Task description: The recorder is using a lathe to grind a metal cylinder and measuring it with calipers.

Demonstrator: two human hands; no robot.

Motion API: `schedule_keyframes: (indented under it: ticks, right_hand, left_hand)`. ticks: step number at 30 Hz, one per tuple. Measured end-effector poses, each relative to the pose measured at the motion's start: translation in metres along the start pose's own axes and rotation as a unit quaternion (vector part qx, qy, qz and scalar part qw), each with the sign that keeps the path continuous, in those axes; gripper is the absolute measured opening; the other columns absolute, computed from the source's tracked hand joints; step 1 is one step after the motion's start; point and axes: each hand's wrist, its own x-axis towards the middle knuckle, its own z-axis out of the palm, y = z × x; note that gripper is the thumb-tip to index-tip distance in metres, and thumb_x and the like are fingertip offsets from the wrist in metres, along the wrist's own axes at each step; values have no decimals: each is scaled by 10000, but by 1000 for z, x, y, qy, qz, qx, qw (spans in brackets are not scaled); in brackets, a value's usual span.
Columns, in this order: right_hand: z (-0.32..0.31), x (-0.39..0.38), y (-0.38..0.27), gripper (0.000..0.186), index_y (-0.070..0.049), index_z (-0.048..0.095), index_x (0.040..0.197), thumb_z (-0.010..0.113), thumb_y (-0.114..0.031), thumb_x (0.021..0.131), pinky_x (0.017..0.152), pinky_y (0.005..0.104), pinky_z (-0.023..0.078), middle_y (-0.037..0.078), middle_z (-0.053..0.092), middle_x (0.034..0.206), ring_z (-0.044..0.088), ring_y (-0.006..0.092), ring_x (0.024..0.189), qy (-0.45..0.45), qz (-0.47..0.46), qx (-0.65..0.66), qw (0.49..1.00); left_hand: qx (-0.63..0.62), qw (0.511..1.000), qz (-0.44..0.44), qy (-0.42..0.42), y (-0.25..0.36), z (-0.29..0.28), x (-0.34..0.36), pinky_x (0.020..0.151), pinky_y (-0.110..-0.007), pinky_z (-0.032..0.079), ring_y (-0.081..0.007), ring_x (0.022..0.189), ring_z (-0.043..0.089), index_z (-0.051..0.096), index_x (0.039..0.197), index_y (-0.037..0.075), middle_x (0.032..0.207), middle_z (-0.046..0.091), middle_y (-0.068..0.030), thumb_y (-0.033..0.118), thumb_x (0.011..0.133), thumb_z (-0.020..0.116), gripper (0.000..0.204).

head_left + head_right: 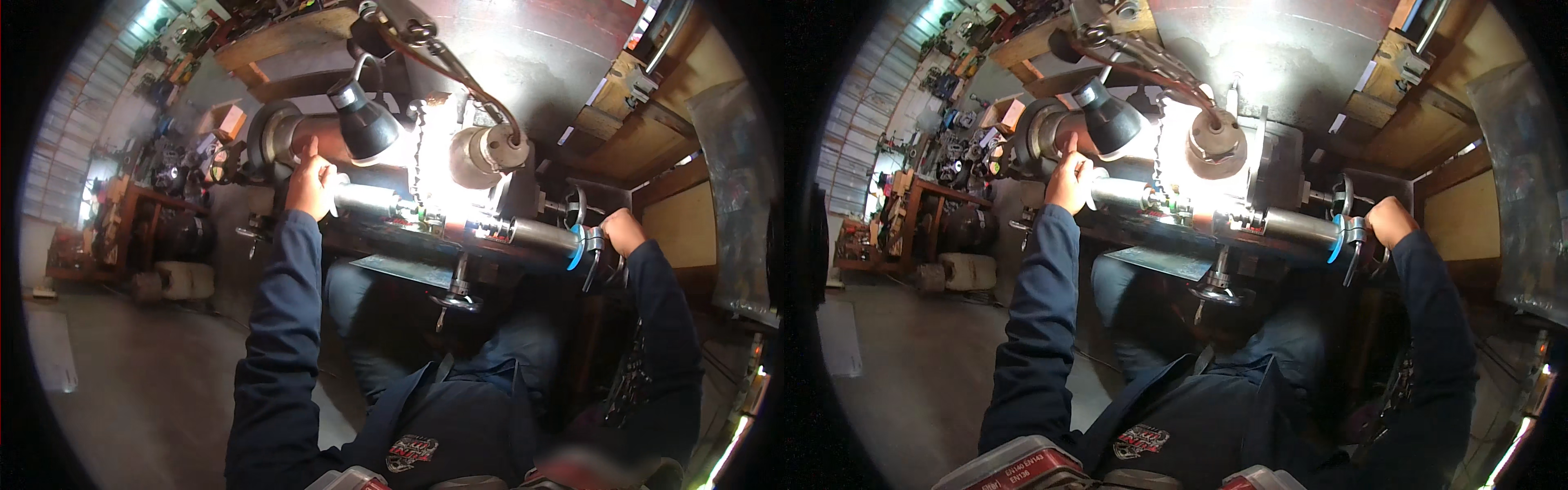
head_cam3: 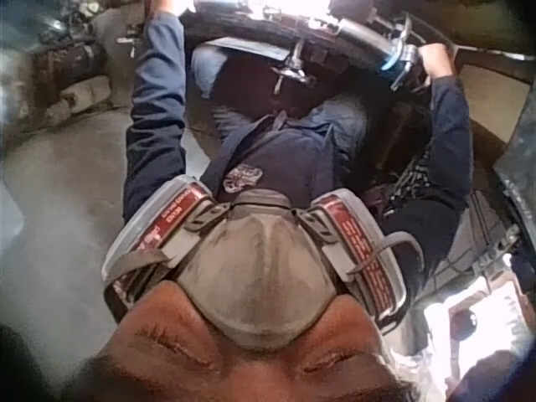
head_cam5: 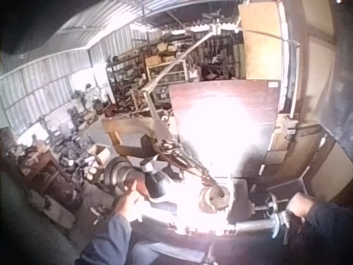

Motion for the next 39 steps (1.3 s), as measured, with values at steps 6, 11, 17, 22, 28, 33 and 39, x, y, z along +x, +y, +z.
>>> schedule_keyframes:
  ticks: [6, 11, 17, 22, 28, 33, 39]
  right_hand:
    - [-1, 29, 13, 118, -95, 748, 716, 661, -162, 673, 644, 401, 534, 140, 694, 726, 689, 303, 720, -138, -79, -35, 987]
    - [4, 18, 12, 134, -88, 723, 657, 639, -186, 689, 640, 414, 528, 161, 680, 713, 673, 324, 697, -100, -63, -51, 992]
    - [-33, -46, -87, 179, -72, 718, 918, 578, -142, 831, 783, 457, 525, 193, 695, 856, 671, 375, 843, 214, 267, 142, 929]
    - [-2, -68, -115, 477, -34, 449, 1361, 521, -205, 922, 955, 450, 431, 210, 599, 1236, 553, 391, 1142, 532, 193, 89, 820]
    - [98, -78, -130, 460, 37, 418, 1376, 486, -171, 971, 1047, 458, 374, 238, 485, 1372, 457, 424, 1266, 593, 235, 149, 755]
    - [47, -73, -121, 348, 35, 512, 1291, 422, -162, 1018, 887, 416, 512, 233, 621, 1201, 629, 408, 1065, 598, 128, 180, 770]
    - [10, -72, -111, 275, -27, 613, 1177, 423, -139, 1014, 805, 413, 523, 203, 673, 1047, 658, 383, 960, 481, 170, 262, 819]
  left_hand:
    - [8, 999, 38, 12, -12, 6, -3, 1069, -458, 395, -458, 1343, 385, 557, 931, -8, 1488, 355, -260, 121, 917, 590, 133]
    - [-78, 996, -25, -17, -7, 15, 2, 1060, -449, 400, -434, 1301, 448, 556, 933, -6, 1476, 370, -269, 101, 919, 588, 113]
    - [-118, 985, -111, -56, -10, 0, 0, 1038, -429, 415, -377, 1207, 543, 558, 966, -19, 1454, 418, -255, 79, 921, 586, 111]
    - [-1, 1000, -9, -22, -11, 1, -1, 1047, -428, 403, -366, 1196, 555, 555, 980, -33, 1458, 413, -256, 85, 930, 575, 130]
    - [-72, 993, -72, -60, -9, 4, 2, 1053, -442, 388, -419, 1305, 449, 552, 975, -40, 1480, 377, -261, 123, 950, 552, 165]
    - [-69, 989, -111, -68, -4, -1, -1, 991, -413, 437, -366, 1214, 530, 559, 985, -23, 1473, 395, -252, 114, 941, 566, 144]
    - [-55, 997, -56, -18, -4, 3, -4, 664, -326, 497, -162, 711, 607, 552, 926, 36, 796, 644, -80, 165, 977, 541, 140]
